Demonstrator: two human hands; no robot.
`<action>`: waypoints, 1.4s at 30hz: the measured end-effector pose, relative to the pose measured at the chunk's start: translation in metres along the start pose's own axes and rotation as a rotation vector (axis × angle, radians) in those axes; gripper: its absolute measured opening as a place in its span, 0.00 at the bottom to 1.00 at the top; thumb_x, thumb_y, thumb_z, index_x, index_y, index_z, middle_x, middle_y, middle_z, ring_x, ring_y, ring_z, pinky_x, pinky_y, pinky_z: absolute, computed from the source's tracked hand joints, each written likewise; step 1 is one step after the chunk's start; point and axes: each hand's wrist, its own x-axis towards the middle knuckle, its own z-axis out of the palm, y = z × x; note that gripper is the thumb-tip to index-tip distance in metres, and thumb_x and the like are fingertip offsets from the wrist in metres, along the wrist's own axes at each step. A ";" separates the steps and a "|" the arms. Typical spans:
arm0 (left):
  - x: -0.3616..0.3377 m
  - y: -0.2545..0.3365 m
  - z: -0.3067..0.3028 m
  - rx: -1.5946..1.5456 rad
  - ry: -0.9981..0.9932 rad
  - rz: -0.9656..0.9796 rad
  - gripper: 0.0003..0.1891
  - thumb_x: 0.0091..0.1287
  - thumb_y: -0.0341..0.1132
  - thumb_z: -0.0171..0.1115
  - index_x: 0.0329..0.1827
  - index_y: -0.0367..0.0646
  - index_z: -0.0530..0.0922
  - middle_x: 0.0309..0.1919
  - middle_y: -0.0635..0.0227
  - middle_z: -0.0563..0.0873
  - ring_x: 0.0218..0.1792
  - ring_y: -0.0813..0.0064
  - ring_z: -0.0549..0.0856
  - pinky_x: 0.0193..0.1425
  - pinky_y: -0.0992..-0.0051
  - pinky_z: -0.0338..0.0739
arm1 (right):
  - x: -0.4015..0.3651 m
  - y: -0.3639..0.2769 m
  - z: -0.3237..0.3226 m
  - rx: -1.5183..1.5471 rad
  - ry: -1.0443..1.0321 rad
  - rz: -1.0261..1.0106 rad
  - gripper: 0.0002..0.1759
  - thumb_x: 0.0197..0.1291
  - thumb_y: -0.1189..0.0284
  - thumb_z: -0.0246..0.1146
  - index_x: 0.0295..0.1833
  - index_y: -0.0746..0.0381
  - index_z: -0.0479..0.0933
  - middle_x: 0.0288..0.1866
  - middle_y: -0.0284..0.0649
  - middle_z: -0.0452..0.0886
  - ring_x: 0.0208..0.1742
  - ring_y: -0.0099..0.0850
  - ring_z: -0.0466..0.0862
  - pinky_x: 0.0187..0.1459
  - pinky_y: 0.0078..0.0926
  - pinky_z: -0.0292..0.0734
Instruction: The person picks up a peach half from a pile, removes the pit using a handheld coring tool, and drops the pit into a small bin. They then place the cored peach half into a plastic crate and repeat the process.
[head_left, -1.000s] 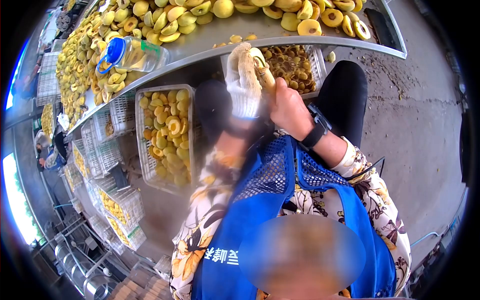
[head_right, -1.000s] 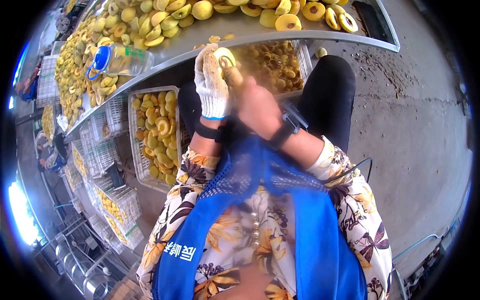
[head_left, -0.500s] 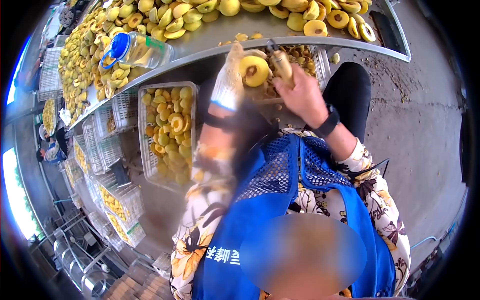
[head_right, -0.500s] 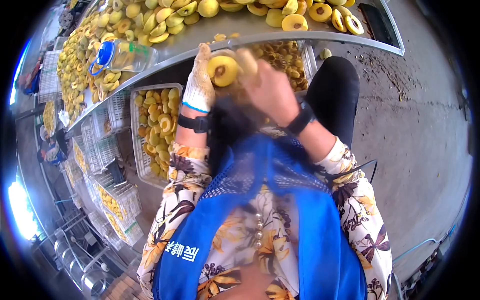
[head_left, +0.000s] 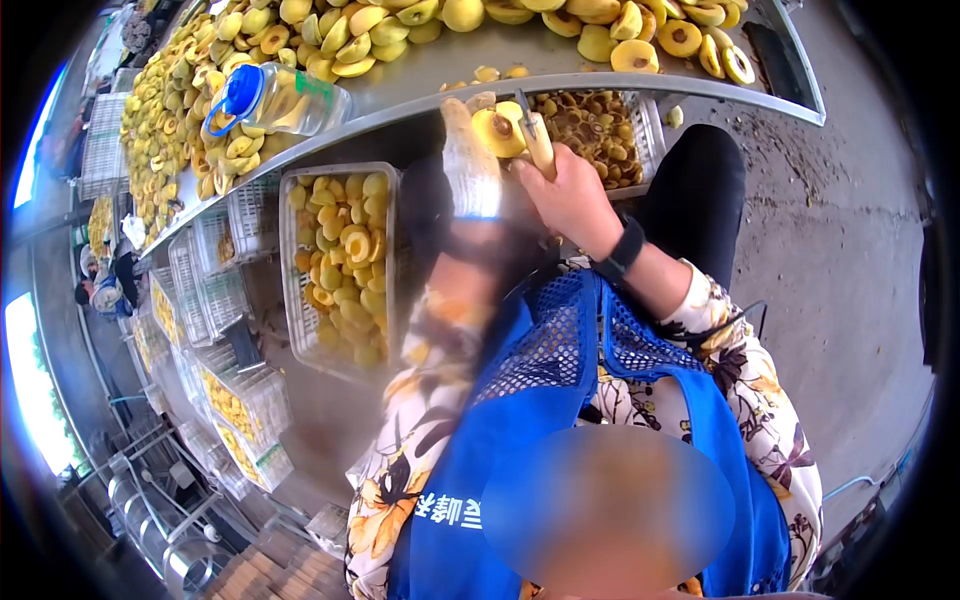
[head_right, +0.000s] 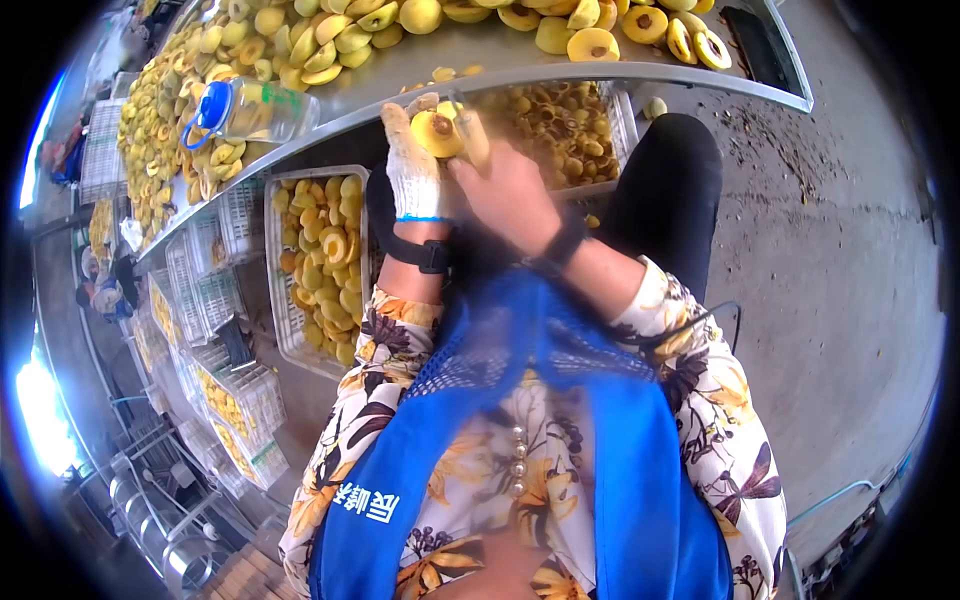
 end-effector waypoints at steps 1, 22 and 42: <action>0.003 0.002 -0.003 -0.015 -0.003 -0.006 0.28 0.71 0.57 0.40 0.44 0.38 0.76 0.37 0.63 0.82 0.39 0.71 0.81 0.45 0.76 0.77 | -0.001 0.003 0.000 -0.184 0.086 -0.207 0.17 0.58 0.63 0.60 0.36 0.68 0.69 0.21 0.48 0.77 0.19 0.41 0.78 0.23 0.37 0.72; 0.023 0.014 -0.018 0.453 -0.505 -0.006 0.30 0.70 0.56 0.45 0.33 0.34 0.81 0.25 0.64 0.83 0.28 0.75 0.81 0.35 0.79 0.75 | -0.018 0.013 -0.019 -0.373 -0.275 -0.093 0.12 0.55 0.72 0.55 0.36 0.72 0.67 0.26 0.64 0.75 0.34 0.60 0.77 0.34 0.47 0.72; 0.009 -0.014 -0.013 0.059 -0.313 -0.077 0.18 0.68 0.48 0.52 0.39 0.39 0.75 0.23 0.62 0.81 0.21 0.73 0.78 0.23 0.77 0.73 | -0.024 -0.004 -0.018 0.488 -0.548 0.445 0.05 0.57 0.76 0.53 0.38 0.62 0.65 0.19 0.32 0.69 0.13 0.16 0.65 0.14 0.15 0.64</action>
